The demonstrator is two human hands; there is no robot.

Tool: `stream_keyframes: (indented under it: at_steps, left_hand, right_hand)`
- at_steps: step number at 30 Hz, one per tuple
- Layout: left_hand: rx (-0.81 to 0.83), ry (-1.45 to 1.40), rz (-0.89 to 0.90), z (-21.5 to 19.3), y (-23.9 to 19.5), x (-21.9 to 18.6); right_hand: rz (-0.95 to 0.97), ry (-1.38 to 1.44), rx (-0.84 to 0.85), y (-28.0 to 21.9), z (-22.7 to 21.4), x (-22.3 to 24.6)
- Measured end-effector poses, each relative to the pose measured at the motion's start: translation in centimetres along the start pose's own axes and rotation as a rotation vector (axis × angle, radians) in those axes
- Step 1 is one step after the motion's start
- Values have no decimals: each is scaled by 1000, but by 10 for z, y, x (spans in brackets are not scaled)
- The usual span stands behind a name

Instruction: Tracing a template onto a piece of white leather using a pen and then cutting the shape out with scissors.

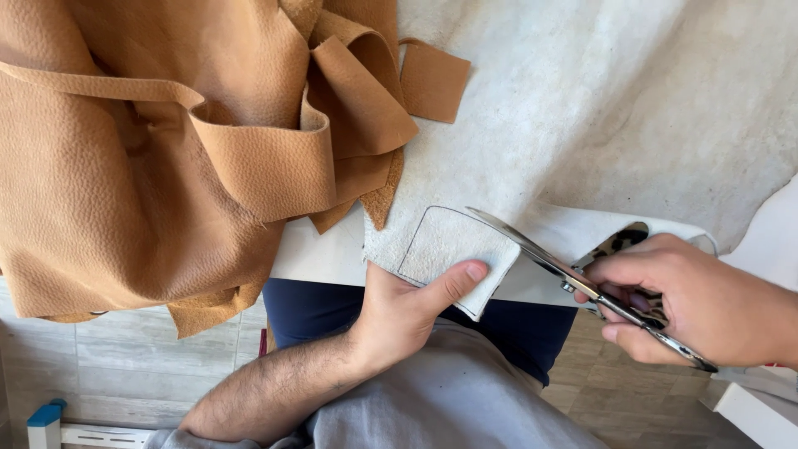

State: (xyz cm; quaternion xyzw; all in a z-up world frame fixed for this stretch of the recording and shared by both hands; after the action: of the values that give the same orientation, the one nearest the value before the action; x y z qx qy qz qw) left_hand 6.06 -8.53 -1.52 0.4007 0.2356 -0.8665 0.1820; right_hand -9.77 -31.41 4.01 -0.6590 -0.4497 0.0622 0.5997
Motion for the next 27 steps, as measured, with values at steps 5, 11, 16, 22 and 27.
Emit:
stream_keyframes:
  at_steps: [5,11,16,22,27]
  left_hand:
    - [16,42,33,0,1,-3]
    - [-1,25,76,1,2,-3]
    - [-16,43,66,1,2,-5]
    - [-28,56,55,1,0,0]
    - [-25,65,75,1,1,-2]
  right_hand:
    - [115,48,59,7,-10,15]
    - [33,33,67,10,-18,18]
    - [-29,-49,11,9,-17,16]
    - [-138,-113,-34,5,-15,18]
    - [-127,-151,-39,2,-15,17]
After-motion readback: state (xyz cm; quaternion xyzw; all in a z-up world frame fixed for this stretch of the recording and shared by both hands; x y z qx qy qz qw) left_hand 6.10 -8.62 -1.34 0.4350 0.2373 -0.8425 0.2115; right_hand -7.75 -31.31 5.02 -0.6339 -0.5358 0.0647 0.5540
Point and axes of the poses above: each hand's wrist, its own y-axis towards the middle knuckle, its own z-axis out of the palm, x = y × z, the point moved 3 cm from there along y, towards the middle knuckle, and after that the axes turned 9 degrees about x, right-handed, at the moved point
